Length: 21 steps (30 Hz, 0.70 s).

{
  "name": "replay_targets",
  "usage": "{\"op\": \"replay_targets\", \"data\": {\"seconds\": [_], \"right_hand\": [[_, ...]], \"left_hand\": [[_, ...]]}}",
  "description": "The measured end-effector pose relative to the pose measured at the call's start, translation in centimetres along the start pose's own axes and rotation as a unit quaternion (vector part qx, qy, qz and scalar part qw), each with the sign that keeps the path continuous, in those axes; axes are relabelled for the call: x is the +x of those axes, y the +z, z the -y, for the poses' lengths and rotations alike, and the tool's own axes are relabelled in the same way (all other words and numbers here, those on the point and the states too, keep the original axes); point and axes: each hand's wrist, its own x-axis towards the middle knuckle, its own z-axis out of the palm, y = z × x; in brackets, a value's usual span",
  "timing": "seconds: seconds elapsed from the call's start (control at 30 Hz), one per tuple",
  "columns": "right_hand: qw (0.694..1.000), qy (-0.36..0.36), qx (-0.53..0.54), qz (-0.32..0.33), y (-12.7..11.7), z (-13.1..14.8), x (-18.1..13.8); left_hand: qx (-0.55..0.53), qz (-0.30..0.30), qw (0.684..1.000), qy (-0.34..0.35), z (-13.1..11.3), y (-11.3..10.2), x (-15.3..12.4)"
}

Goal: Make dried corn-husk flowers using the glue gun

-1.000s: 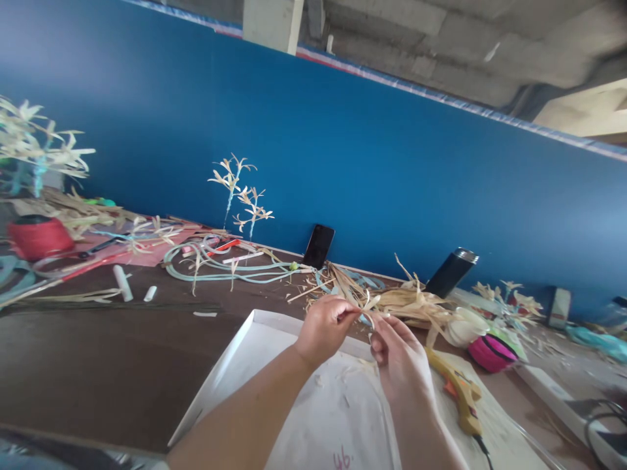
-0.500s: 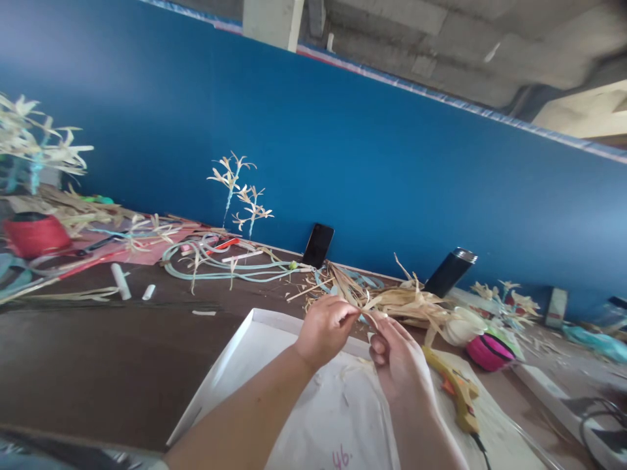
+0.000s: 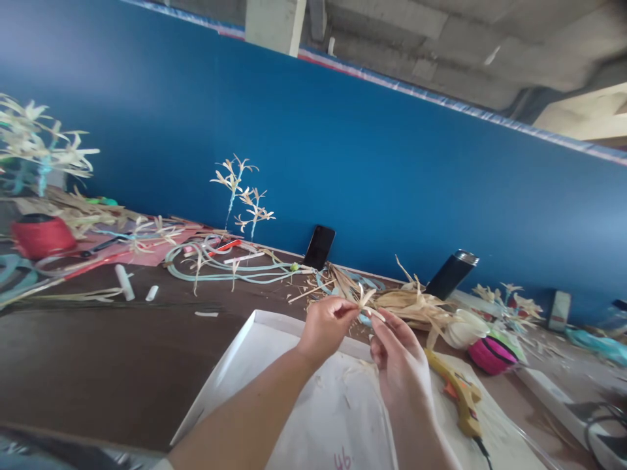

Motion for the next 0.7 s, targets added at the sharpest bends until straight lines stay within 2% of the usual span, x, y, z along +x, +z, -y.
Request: {"op": "replay_targets", "data": {"seconds": [0.1,0.17,0.33,0.6,0.7], "right_hand": [[1.0,-0.018,-0.02,-0.004,-0.1,-0.4,0.2],[0.999,-0.008,-0.034,0.002,-0.2,-0.7,0.4],[0.997,0.031,-0.068,0.003,-0.3,-1.2,0.7],[0.974,0.034,-0.215,0.057,0.2,-1.5,0.6],[0.975,0.021,-0.214,0.053,0.3,-1.8,0.8]], "left_hand": [[-0.069,0.012,0.995,-0.073,-0.2,-0.2,0.3],[-0.106,0.025,0.989,-0.097,-0.1,-0.3,0.4],[-0.138,0.014,0.984,-0.116,0.0,-0.4,0.7],[-0.148,0.019,0.979,-0.14,-0.3,-0.4,0.6],[-0.147,0.024,0.98,-0.132,-0.3,-0.4,0.5]]}}
